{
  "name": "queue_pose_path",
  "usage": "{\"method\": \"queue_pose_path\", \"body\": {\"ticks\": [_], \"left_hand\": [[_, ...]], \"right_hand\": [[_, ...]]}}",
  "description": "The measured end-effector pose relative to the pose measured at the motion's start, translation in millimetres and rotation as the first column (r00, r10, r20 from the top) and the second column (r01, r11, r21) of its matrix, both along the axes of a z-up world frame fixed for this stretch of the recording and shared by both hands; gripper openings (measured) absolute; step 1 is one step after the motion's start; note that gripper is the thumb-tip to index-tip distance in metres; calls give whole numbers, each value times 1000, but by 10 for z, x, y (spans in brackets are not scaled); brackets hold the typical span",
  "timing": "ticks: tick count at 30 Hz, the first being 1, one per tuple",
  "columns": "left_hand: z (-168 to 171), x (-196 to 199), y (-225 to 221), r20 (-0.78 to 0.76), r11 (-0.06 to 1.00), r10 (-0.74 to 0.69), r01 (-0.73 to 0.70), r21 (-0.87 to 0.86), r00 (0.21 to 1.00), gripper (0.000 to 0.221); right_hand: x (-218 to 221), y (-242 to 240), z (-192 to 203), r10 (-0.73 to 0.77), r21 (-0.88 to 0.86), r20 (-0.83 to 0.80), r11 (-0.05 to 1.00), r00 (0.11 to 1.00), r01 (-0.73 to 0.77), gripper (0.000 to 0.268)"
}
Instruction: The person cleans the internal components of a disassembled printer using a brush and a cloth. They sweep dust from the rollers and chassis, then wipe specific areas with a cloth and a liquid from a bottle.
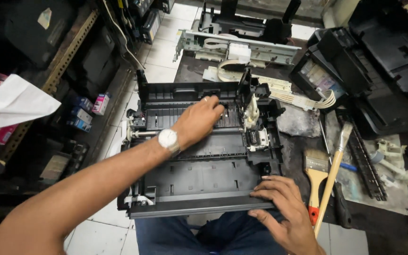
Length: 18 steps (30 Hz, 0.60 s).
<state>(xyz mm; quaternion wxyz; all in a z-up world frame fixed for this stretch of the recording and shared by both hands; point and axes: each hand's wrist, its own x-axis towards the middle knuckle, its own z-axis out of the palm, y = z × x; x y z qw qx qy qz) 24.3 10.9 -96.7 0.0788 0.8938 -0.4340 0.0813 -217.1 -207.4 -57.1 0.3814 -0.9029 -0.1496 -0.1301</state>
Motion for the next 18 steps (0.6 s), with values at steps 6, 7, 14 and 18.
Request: {"method": "queue_pose_path", "body": {"ticks": [6, 7, 14, 18], "left_hand": [[241, -140, 43, -266, 999, 25, -31, -19, 964, 11], [231, -161, 59, -305, 1000, 6, -14, -23, 952, 11], [133, 91, -56, -164, 992, 116, -123, -34, 980, 20], [248, -156, 39, -329, 996, 69, -82, -26, 942, 20]], "right_hand": [[6, 0, -16, -33, 12, -28, 999, 999, 33, 32], [15, -9, -24, -30, 9, -27, 999, 999, 31, 32], [-1, 12, 5, 3, 12, 24, 1000, 1000, -4, 31], [13, -3, -27, -28, 29, -5, 999, 1000, 28, 31]]}}
